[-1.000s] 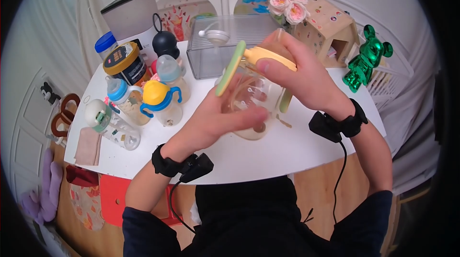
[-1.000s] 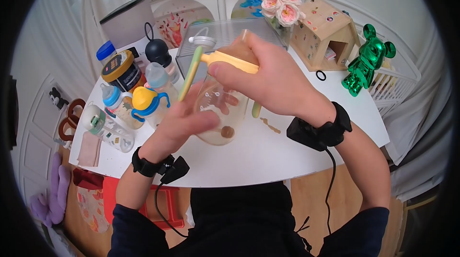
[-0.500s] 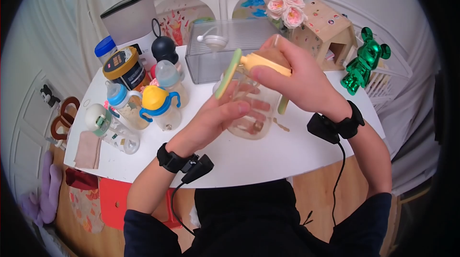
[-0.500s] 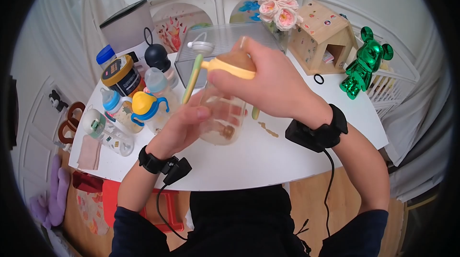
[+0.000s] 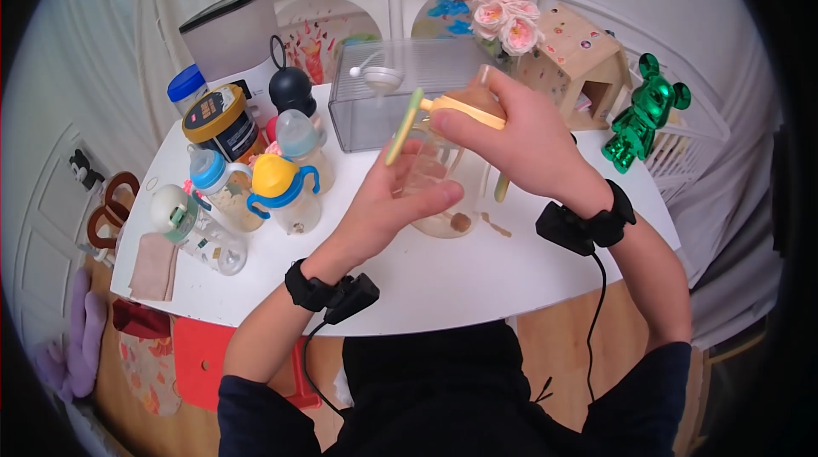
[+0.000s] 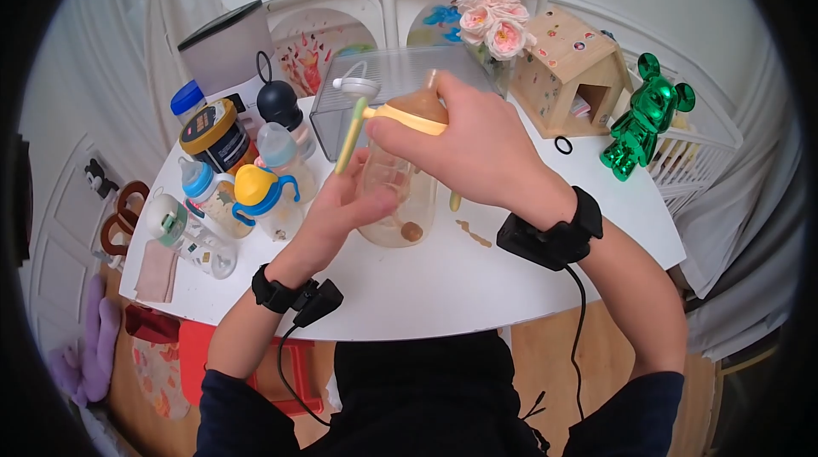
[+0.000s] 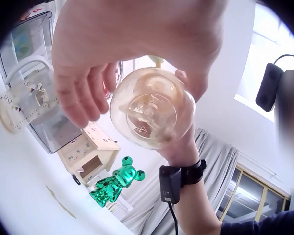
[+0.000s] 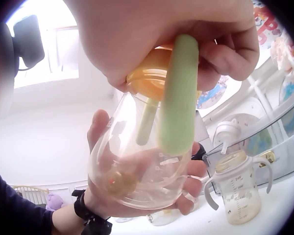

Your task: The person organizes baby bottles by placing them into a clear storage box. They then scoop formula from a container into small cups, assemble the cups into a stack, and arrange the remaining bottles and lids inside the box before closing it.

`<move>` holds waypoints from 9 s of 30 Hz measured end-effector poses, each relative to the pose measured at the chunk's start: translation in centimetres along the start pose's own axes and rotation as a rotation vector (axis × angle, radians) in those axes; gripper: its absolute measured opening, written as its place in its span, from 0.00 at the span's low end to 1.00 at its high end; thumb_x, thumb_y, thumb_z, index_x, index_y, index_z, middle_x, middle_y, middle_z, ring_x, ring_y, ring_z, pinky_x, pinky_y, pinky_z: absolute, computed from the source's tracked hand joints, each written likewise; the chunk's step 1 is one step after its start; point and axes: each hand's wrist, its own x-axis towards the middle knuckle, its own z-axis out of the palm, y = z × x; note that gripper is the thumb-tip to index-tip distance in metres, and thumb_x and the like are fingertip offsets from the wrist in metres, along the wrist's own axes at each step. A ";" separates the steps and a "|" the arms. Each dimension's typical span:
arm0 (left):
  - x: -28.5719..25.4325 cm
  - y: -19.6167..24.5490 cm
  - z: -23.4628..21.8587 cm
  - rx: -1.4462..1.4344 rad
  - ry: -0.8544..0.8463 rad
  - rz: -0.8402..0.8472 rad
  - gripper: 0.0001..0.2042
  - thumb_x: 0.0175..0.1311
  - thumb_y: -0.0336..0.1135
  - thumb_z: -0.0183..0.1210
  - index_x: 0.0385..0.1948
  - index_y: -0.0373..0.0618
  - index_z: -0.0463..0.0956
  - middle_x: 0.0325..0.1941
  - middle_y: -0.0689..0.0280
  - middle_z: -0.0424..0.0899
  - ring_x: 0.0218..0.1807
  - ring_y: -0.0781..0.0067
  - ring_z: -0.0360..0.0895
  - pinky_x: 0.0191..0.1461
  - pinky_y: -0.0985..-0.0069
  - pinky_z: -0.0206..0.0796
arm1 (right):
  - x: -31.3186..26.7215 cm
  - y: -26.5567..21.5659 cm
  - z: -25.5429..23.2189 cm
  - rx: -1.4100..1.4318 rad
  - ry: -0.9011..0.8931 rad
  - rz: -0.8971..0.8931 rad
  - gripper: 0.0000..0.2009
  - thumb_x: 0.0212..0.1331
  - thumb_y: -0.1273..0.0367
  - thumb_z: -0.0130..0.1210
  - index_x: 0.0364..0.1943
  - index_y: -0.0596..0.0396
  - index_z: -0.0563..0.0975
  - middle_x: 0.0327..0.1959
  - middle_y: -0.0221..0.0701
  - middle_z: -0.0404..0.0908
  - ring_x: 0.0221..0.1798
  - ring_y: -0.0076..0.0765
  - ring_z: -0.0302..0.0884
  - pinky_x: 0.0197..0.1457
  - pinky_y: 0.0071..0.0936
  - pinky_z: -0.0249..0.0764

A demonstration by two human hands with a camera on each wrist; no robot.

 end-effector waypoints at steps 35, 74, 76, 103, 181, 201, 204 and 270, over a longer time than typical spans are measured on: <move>-0.1 -0.6 -0.5 -0.565 -0.569 -0.206 0.39 0.67 0.57 0.61 0.75 0.41 0.65 0.61 0.46 0.84 0.61 0.52 0.85 0.67 0.60 0.75 | 0.1 -0.6 -1.9 0.395 -0.085 0.138 0.32 0.72 0.37 0.49 0.54 0.52 0.82 0.25 0.24 0.72 0.27 0.19 0.68 0.26 0.23 0.60; -2.0 1.0 -5.8 1.375 0.132 -0.094 0.33 0.54 0.47 0.79 0.55 0.38 0.73 0.51 0.46 0.86 0.51 0.43 0.85 0.57 0.58 0.78 | 20.2 6.0 4.1 -0.461 0.224 -0.233 0.39 0.48 0.46 0.78 0.59 0.53 0.75 0.47 0.47 0.90 0.50 0.57 0.89 0.58 0.48 0.83; -1.8 1.2 -5.7 1.385 0.126 -0.116 0.33 0.54 0.47 0.79 0.55 0.39 0.73 0.50 0.46 0.87 0.51 0.43 0.85 0.56 0.57 0.78 | 20.7 7.1 4.8 -0.516 0.232 -0.234 0.39 0.49 0.43 0.77 0.59 0.52 0.73 0.42 0.42 0.89 0.47 0.52 0.89 0.52 0.44 0.83; -1.4 0.9 -4.9 1.457 0.157 -0.097 0.33 0.53 0.50 0.81 0.51 0.38 0.73 0.46 0.46 0.88 0.46 0.43 0.85 0.50 0.55 0.79 | 16.3 9.9 8.0 -0.491 0.142 -0.171 0.37 0.53 0.51 0.81 0.58 0.52 0.69 0.48 0.44 0.89 0.61 0.58 0.80 0.58 0.53 0.81; 3.7 7.8 3.0 1.013 0.078 0.281 0.27 0.63 0.52 0.80 0.47 0.37 0.81 0.35 0.65 0.88 0.38 0.80 0.84 0.43 0.79 0.76 | -4.3 7.7 2.0 0.539 -0.037 -0.097 0.49 0.48 0.60 0.87 0.71 0.58 0.65 0.64 0.41 0.75 0.66 0.37 0.76 0.68 0.36 0.76; 2.4 9.4 2.1 1.147 -0.214 0.003 0.33 0.60 0.50 0.80 0.59 0.37 0.76 0.37 0.58 0.89 0.36 0.66 0.88 0.44 0.73 0.78 | -5.1 9.3 3.6 0.197 -0.061 -0.393 0.49 0.55 0.65 0.82 0.71 0.58 0.53 0.65 0.46 0.66 0.70 0.48 0.73 0.74 0.42 0.72; 2.7 9.0 1.5 1.050 -0.209 0.022 0.34 0.60 0.50 0.80 0.60 0.36 0.77 0.38 0.60 0.89 0.37 0.69 0.88 0.44 0.74 0.78 | -5.4 10.0 3.5 0.273 -0.141 -0.381 0.49 0.58 0.68 0.79 0.74 0.57 0.50 0.69 0.49 0.65 0.73 0.49 0.71 0.75 0.43 0.71; 31.0 4.9 1.2 1.637 -0.197 0.596 0.32 0.45 0.42 0.82 0.56 0.46 0.84 0.56 0.48 0.90 0.60 0.42 0.84 0.66 0.57 0.75 | -8.5 14.6 1.5 -0.046 -0.226 -0.042 0.49 0.50 0.65 0.82 0.73 0.64 0.61 0.67 0.51 0.74 0.67 0.62 0.72 0.72 0.46 0.73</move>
